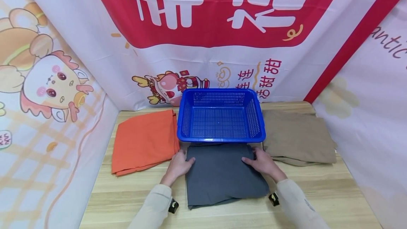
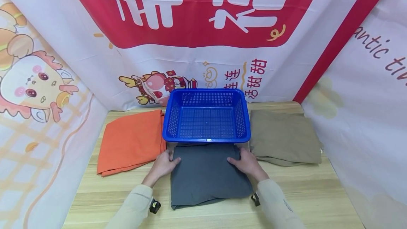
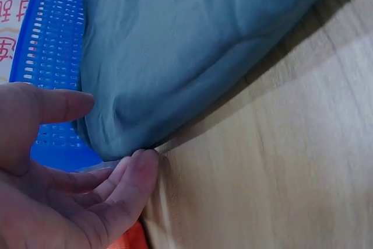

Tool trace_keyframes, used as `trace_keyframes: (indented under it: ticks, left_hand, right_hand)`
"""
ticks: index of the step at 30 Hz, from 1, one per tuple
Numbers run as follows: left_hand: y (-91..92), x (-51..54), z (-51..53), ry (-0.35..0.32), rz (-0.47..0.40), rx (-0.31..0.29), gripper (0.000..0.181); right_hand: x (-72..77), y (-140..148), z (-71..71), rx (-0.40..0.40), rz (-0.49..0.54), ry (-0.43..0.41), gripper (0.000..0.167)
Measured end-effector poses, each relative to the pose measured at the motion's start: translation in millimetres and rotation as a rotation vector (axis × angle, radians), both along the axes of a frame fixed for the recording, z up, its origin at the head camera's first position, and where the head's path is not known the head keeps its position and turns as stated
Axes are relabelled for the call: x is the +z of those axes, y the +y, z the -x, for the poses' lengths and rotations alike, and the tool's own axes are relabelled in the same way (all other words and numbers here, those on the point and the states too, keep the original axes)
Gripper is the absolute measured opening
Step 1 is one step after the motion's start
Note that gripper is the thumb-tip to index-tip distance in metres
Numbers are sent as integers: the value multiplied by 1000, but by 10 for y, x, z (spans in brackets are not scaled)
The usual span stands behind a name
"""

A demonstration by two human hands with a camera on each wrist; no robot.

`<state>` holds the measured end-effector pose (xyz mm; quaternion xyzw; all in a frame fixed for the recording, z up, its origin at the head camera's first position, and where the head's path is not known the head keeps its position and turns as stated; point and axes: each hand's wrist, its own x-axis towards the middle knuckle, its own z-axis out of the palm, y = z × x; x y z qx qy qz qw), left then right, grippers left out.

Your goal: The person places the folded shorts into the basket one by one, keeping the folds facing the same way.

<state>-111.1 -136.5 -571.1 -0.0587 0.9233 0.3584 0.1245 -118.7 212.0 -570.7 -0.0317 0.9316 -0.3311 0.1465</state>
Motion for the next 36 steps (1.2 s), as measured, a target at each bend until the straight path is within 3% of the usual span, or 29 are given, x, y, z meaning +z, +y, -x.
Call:
trace_keyframes:
  ticks: [18, 22, 27, 36]
  left_hand:
    - [15, -87, 37, -52, -204, 114, 58]
    - [27, -95, 44, -83, -240, 129, 47]
    - [38, -115, 55, -113, -303, 126, 25]
    - [44, -105, 53, -125, -340, 104, 23]
  right_hand:
    - [-46, -74, 102, -143, 226, -182, 90]
    - [-50, -73, 120, -152, 239, -197, 91]
    - [-46, -96, 138, -172, 248, -222, 91]
    - [-60, -94, 150, -176, 254, -247, 94]
